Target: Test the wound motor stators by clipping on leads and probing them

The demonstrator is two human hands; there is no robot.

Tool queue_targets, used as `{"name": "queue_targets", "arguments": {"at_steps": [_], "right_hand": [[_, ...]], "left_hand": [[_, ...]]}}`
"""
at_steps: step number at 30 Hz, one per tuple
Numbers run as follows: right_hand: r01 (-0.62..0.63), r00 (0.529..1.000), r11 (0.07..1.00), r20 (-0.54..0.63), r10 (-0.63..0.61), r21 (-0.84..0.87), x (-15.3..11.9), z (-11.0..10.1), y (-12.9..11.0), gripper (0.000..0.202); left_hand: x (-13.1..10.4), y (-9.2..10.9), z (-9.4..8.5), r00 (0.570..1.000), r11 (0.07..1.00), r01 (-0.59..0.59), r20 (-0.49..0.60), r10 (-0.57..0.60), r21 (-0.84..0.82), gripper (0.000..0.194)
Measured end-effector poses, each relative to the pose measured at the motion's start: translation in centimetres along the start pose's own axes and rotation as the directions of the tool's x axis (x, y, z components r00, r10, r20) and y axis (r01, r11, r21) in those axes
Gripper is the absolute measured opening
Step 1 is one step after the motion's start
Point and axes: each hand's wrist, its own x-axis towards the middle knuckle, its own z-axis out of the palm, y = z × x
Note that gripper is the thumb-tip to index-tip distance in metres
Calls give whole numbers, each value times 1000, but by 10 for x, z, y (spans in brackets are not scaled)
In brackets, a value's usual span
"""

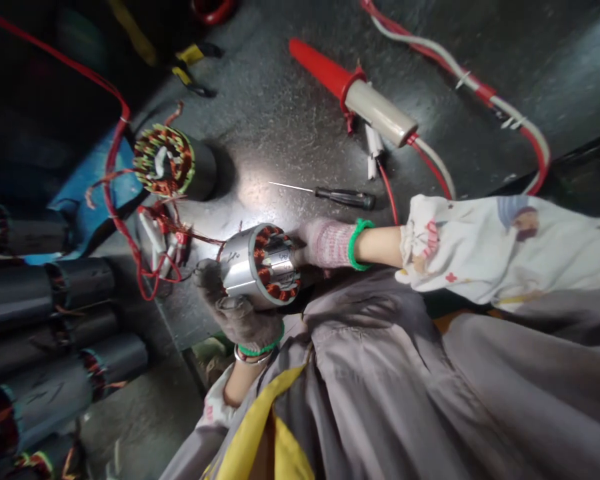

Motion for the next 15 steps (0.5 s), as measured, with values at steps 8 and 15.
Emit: {"name": "queue_targets", "arguments": {"at_steps": [8,15], "right_hand": [[52,998,919,45,-38,-391,-2,8,-9,22],[-101,876,629,-369,-311,-771,-9,-21,-8,36]], "left_hand": [[-1,-6,-1,997,991,63,-27,-67,-117,52],[25,2,-1,861,669,434,59,-505,-604,43]]}}
